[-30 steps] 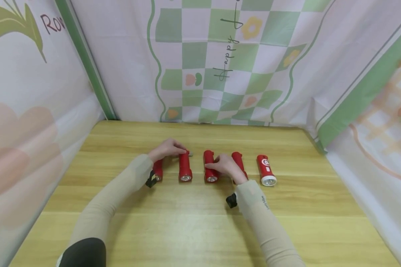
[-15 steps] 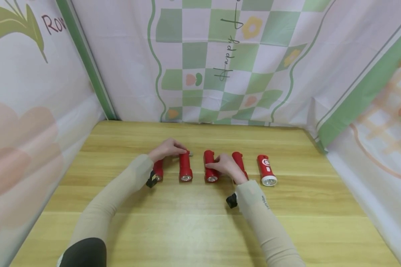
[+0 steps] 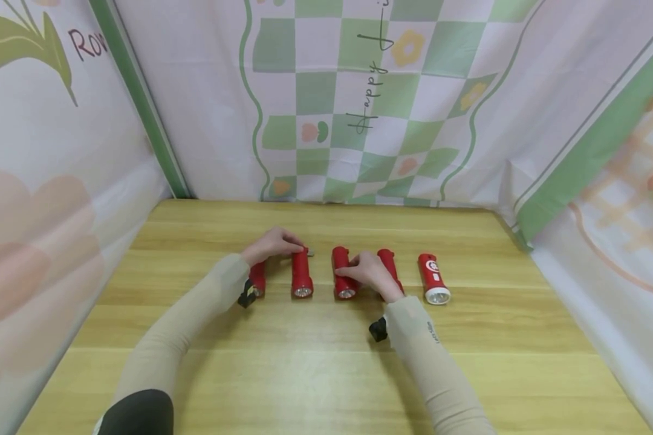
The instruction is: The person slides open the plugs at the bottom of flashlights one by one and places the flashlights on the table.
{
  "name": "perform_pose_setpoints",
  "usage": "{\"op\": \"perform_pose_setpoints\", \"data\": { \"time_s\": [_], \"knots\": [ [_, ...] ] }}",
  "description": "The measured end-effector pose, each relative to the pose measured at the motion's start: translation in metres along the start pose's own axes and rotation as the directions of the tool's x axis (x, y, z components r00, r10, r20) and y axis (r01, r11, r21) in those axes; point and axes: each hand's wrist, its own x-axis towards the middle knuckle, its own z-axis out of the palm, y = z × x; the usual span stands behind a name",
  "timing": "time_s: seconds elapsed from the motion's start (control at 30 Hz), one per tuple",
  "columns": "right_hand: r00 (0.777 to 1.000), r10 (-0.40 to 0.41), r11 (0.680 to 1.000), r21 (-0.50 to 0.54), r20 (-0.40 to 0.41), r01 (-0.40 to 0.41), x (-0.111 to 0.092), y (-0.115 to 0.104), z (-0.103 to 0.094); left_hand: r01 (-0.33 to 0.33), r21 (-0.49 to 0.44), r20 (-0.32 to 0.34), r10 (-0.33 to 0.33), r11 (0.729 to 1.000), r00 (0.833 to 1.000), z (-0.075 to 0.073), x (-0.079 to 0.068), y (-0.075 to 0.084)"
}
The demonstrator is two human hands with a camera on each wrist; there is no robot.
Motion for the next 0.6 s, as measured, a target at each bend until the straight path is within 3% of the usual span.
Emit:
{"op": "perform_pose_setpoints", "data": {
  "time_s": [0.6],
  "knots": [
    [1.000, 0.017, 0.999, 0.028, -0.021, -0.016, -0.0043, -0.0019, -0.0068, 0.003, 0.010, -0.007, -0.003, 1.000, 1.000, 0.0004, -0.0019, 0.0021]
  ]
}}
